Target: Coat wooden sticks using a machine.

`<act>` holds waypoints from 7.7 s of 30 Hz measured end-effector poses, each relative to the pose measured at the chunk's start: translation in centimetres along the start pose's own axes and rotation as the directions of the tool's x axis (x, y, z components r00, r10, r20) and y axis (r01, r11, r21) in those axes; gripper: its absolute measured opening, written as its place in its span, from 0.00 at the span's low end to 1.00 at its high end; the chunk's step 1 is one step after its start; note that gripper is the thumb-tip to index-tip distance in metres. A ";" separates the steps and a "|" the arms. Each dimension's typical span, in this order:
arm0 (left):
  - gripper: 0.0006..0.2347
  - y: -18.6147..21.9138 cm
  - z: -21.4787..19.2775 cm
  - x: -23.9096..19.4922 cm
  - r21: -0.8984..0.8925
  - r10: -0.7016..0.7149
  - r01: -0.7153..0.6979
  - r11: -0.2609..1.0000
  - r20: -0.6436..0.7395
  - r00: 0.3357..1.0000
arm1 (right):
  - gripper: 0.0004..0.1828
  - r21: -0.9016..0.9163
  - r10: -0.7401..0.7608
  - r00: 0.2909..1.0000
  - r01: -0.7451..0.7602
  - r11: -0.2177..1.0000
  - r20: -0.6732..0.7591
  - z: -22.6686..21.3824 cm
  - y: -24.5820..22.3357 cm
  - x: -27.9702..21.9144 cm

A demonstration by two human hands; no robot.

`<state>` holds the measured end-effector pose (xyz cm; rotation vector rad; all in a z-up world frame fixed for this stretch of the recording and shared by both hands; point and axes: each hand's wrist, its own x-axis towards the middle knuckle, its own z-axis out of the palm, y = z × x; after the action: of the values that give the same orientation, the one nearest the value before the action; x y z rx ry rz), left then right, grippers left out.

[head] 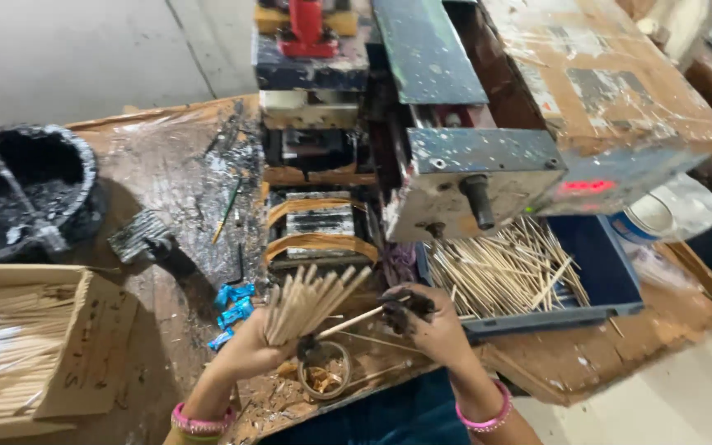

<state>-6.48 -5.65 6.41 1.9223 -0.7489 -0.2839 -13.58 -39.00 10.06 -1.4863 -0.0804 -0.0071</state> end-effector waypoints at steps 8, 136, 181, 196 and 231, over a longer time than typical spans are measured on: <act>0.04 -5.2 -9.0 5.8 -0.345 -0.086 -0.178 0.922 -0.628 0.773 | 0.31 -0.815 -0.448 0.810 0.521 0.253 0.379 5.7 -8.2 7.6; 0.06 -8.7 -5.0 9.7 -0.515 -0.305 -0.136 0.846 -0.678 0.669 | 0.07 -0.972 -0.506 0.838 0.234 -0.006 0.204 4.9 -6.1 10.5; 0.06 -7.2 -5.6 11.3 -0.581 -0.216 -0.301 0.756 -0.656 0.724 | 0.23 -0.968 -0.495 0.861 0.211 0.136 0.118 6.1 -5.7 8.4; 0.06 -6.8 -4.5 1.6 -0.450 -0.349 0.014 0.893 -0.671 0.654 | 0.13 -0.910 -0.610 0.782 0.338 0.239 0.130 4.1 -7.3 4.6; 0.04 -5.1 -5.3 10.6 -0.623 -0.361 -0.149 0.768 -0.613 0.703 | 0.29 -0.930 -0.479 0.803 0.354 -0.094 0.354 4.8 -4.2 8.7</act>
<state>6.33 -6.72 5.71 1.2378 0.0299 0.1427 -5.34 -34.21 15.09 -2.8687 -0.6070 -0.8779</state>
